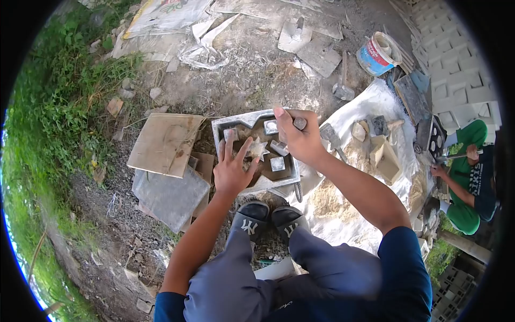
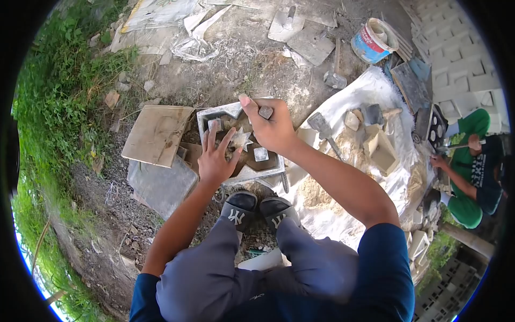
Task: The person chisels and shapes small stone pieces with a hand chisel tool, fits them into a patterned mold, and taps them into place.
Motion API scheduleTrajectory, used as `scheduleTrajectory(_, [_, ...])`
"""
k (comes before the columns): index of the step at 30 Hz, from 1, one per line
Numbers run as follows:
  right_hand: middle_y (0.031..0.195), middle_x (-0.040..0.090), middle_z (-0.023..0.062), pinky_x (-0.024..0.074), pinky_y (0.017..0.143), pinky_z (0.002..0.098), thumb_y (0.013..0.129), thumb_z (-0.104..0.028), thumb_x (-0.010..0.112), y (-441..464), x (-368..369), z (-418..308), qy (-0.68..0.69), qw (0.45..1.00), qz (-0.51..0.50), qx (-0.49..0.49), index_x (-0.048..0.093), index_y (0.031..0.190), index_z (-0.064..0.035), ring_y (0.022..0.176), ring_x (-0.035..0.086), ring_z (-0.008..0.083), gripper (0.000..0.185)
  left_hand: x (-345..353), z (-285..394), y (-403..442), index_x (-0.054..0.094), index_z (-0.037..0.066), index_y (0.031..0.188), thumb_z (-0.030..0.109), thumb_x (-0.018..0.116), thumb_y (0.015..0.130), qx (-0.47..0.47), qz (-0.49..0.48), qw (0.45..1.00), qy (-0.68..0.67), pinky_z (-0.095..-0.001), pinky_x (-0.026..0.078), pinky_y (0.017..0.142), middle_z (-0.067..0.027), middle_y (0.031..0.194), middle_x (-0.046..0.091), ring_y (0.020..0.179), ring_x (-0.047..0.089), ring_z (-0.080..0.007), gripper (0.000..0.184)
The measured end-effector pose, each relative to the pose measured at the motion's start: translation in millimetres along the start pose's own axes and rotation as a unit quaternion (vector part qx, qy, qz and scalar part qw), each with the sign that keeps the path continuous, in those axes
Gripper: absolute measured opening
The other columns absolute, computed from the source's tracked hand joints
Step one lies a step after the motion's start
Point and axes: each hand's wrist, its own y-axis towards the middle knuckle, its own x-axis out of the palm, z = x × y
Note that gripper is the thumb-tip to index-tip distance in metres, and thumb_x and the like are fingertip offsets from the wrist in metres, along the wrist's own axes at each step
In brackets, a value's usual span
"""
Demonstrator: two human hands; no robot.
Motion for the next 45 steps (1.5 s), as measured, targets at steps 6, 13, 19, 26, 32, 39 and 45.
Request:
scheduleTrajectory(6, [0.056, 0.046, -0.0029, 0.0356, 0.053, 0.028, 0.105, -0.032, 0.065, 1.2, 12.4, 8.2, -0.016, 0.98, 0.04, -0.194, 0.061, 0.073, 0.0054, 0.062, 0.041, 0.0033, 0.049, -1.5, 0.9, 0.5, 0.057, 0.035, 0.145, 0.046, 0.072, 0.091, 0.001, 0.003, 1.0, -0.018, -0.0546, 0.059, 0.089, -0.0137, 0.164, 0.033, 0.14, 0.044, -0.0476, 0.058])
scheduleTrajectory(13, [0.057, 0.049, -0.0016, 0.0393, 0.054, 0.029, 0.102, -0.033, 0.068, -0.8, 11.0, 17.6, -0.032, 0.987, 0.055, -0.148, 0.065, 0.073, 0.0031, 0.06, 0.044, 0.005, 0.046, 1.3, -0.7, -1.3, 0.057, 0.033, 0.145, 0.048, 0.07, 0.092, 0.02, 0.029, 0.999, -0.009, -0.0535, 0.061, 0.085, -0.0151, 0.163, 0.034, 0.137, 0.048, -0.0488, 0.057])
scheduleTrajectory(19, [0.061, 0.045, -0.003, 0.0336, 0.05, 0.027, 0.105, -0.027, 0.064, -6.8, 5.9, 9.4, -0.004, 0.997, -0.02, -0.079, 0.058, 0.077, 0.0009, 0.059, 0.039, 0.0043, 0.04, 0.8, -1.2, -1.2, 0.058, 0.033, 0.145, 0.049, 0.07, 0.092, 0.014, 0.024, 1.0, 0.0, -0.0536, 0.061, 0.085, -0.0159, 0.163, 0.035, 0.136, 0.049, -0.0494, 0.057])
scheduleTrajectory(26, [0.058, 0.044, -0.003, 0.0295, 0.05, 0.0284, 0.107, -0.036, 0.06, -4.2, 0.7, -49.4, -0.04, 0.996, 0.002, -0.077, 0.053, 0.066, 0.002, 0.06, 0.036, 0.0028, 0.056, -1.1, -0.6, 0.5, 0.055, 0.035, 0.146, 0.045, 0.072, 0.091, 0.006, 0.006, 1.0, -0.018, -0.0548, 0.059, 0.091, -0.0132, 0.165, 0.032, 0.141, 0.044, -0.0475, 0.058])
scheduleTrajectory(32, [0.056, 0.032, -0.0018, 0.0231, 0.046, 0.0309, 0.11, -0.024, 0.053, -26.0, -8.3, -65.6, 0.078, 0.991, 0.02, -0.109, 0.04, 0.074, -0.0066, 0.048, 0.028, 0.0102, 0.042, -1.7, -0.1, 0.8, 0.057, 0.033, 0.145, 0.045, 0.072, 0.091, 0.007, 0.007, 1.0, -0.016, -0.054, 0.06, 0.087, -0.0148, 0.163, 0.035, 0.137, 0.047, -0.0489, 0.057])
scheduleTrajectory(39, [0.057, 0.035, -0.0001, 0.0248, 0.045, 0.03, 0.112, -0.021, 0.049, -45.2, -7.2, -38.9, 0.107, 0.981, 0.024, -0.16, 0.044, 0.089, -0.0071, 0.049, 0.029, 0.0097, 0.027, 0.5, -1.7, -0.3, 0.058, 0.033, 0.145, 0.046, 0.071, 0.091, 0.018, 0.024, 1.0, 0.0, -0.0529, 0.062, 0.084, -0.0161, 0.163, 0.035, 0.135, 0.05, -0.0491, 0.057])
scheduleTrajectory(45, [0.056, 0.034, -0.0012, 0.024, 0.045, 0.0293, 0.112, -0.022, 0.047, -50.8, -4.7, -52.3, 0.084, 0.986, 0.071, -0.128, 0.042, 0.072, -0.0045, 0.048, 0.029, 0.0089, 0.044, -2.1, 0.5, -0.3, 0.057, 0.033, 0.145, 0.044, 0.072, 0.091, 0.0, 0.001, 1.0, -0.021, -0.0551, 0.06, 0.089, -0.0141, 0.163, 0.034, 0.139, 0.045, -0.0482, 0.057])
